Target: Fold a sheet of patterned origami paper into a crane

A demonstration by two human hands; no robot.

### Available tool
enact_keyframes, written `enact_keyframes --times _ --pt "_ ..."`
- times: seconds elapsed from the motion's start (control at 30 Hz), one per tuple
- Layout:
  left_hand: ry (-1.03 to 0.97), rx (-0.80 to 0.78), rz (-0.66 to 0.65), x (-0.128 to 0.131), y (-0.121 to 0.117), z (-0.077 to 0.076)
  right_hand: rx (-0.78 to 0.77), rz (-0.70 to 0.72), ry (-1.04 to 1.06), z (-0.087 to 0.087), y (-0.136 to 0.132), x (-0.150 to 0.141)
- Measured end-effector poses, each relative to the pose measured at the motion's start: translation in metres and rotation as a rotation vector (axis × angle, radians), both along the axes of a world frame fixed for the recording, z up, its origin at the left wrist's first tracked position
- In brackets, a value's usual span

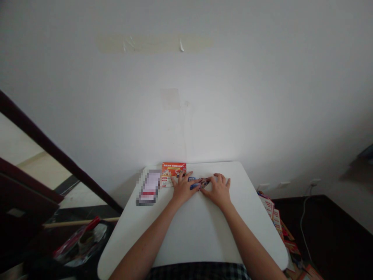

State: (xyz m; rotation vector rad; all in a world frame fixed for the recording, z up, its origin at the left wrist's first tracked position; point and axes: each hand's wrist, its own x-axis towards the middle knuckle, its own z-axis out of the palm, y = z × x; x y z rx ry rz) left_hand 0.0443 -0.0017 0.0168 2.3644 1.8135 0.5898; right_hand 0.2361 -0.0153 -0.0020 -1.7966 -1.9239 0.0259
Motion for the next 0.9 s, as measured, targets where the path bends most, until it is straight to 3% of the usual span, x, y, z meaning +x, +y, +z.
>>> enact_keyframes --times 0.6,0.9 --pt "-0.025 -0.01 -0.01 0.0003 -0.0031 0.0021 0.118 -0.003 -0.056 0.0031 -0.0018 0.0027" --pt "-0.036 -0.024 -0.017 -0.0003 -0.0014 0.0009 0.079 -0.081 -0.051 0.0023 0.0071 0.0049"
